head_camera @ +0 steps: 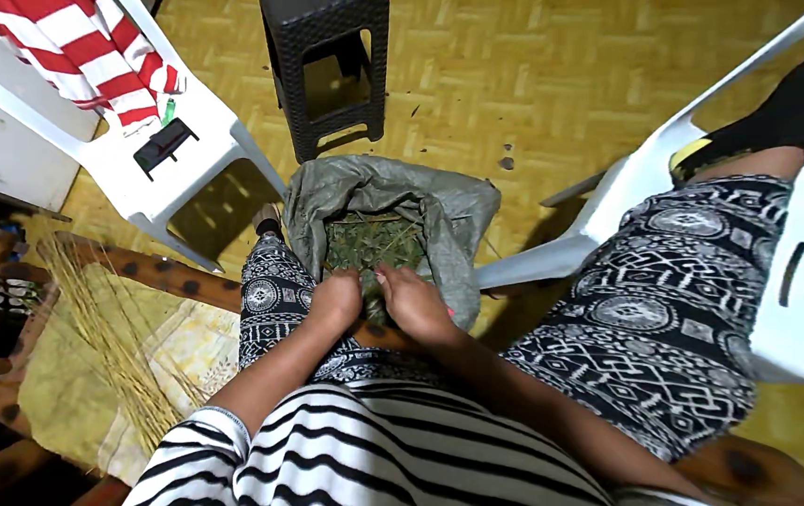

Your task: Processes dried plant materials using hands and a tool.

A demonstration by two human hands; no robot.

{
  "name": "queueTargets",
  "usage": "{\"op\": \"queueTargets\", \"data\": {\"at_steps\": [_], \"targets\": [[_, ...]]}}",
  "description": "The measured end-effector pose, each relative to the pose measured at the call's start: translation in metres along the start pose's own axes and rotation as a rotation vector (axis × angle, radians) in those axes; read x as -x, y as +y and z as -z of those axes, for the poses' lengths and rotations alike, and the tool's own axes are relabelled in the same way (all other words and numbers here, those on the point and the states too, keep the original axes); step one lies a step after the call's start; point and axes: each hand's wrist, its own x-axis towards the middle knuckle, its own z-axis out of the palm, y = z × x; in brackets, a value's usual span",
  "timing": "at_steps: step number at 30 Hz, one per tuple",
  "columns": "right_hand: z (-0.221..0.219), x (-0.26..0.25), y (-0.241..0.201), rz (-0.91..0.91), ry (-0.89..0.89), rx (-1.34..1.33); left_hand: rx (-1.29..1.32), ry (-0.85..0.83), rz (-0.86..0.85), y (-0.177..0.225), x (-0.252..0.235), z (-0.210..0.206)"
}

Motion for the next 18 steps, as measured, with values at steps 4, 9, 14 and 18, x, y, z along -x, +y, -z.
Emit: {"op": "queueTargets", "data": {"at_steps": [4, 9, 14, 18], "targets": [[-0.005, -0.004, 0.004, -0.019, 0.005, 0.034, 0.025, -0.049, 0.036, -0.006, 0.003, -0.001], [-0.009, -0.009, 0.009, -0.006, 0.063, 0.047, 0.04, -0.038, 0.024, -0.01, 0.005, -0.001], [0.0, -0.018, 0.023, -0.064, 0.148, 0.031, 0.068, -0.011, -0.01, -0.013, 0.007, 0.001], [0.009, -0.02, 0.035, -0.139, 0.167, -0.055, 0.1, -0.018, -0.01, -0.015, 0.007, 0.003]]}}
